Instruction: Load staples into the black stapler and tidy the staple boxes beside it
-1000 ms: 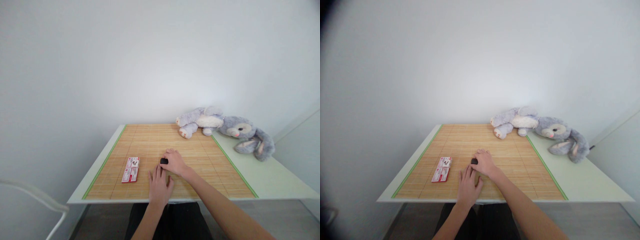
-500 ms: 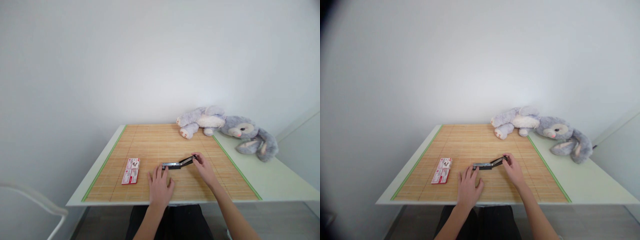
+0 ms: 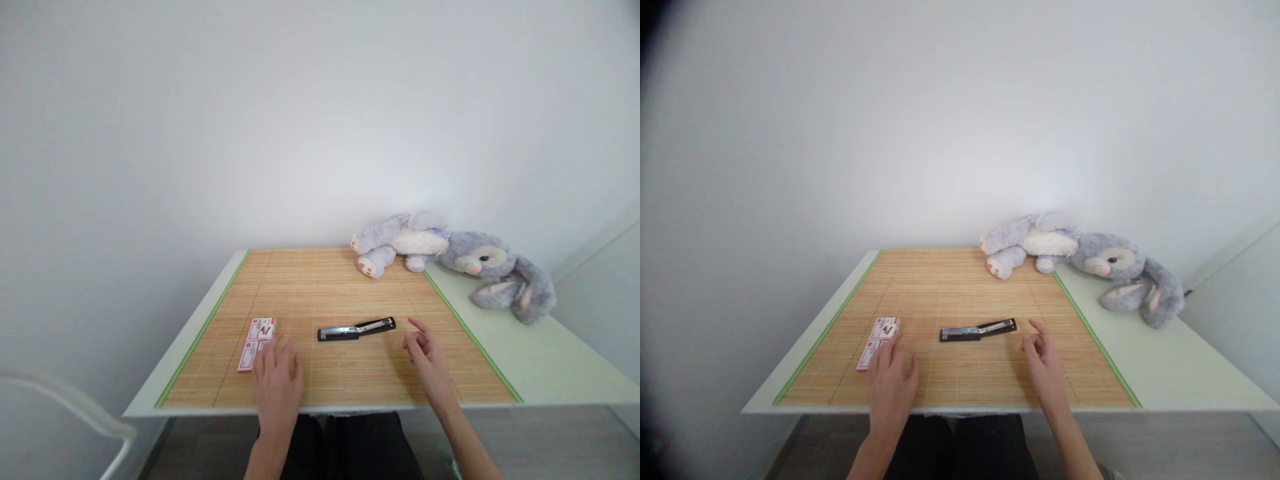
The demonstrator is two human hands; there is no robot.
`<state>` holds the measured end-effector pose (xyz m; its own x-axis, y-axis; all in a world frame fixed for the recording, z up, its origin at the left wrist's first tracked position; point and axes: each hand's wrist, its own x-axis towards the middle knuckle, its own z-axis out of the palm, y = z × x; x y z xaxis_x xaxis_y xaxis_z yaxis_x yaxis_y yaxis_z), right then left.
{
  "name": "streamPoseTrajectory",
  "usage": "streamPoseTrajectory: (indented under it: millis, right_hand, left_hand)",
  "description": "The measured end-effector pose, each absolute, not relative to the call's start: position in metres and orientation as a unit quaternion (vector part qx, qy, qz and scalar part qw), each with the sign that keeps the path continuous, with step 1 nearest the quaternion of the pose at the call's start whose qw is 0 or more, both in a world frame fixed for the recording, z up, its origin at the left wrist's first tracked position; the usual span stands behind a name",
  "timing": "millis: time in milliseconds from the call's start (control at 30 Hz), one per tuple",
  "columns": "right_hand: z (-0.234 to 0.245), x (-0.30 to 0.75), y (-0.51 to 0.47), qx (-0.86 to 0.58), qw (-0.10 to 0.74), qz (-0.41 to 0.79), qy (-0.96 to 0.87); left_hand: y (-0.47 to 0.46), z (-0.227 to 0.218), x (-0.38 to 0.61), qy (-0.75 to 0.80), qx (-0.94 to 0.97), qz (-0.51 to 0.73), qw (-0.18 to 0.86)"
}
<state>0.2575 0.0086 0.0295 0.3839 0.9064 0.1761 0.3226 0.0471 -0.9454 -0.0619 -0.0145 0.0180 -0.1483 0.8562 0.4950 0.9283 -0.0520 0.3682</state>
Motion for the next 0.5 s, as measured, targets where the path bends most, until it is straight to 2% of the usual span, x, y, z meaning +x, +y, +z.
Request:
streamPoseTrajectory:
  millis: [133, 300, 400, 500]
  right_hand:
    - [0.025, 0.250, -0.009, -0.627, 0.535, 0.308, -0.476]
    - [0.020, 0.219, -0.016, -0.604, 0.507, 0.351, -0.505]
    - [0.018, 0.202, -0.016, -0.586, 0.481, 0.395, -0.519]
    - [0.014, 0.192, -0.012, -0.566, 0.421, 0.514, -0.488]
  left_hand:
    - [-0.028, 0.029, -0.098, -0.752, -0.579, -0.287, 0.128]
    - [-0.041, 0.015, -0.105, -0.742, -0.604, -0.261, 0.129]
    - [-0.041, 0.004, -0.097, -0.680, -0.677, -0.277, 0.040]
    - [-0.033, 0.002, -0.079, -0.600, -0.741, -0.285, -0.093]
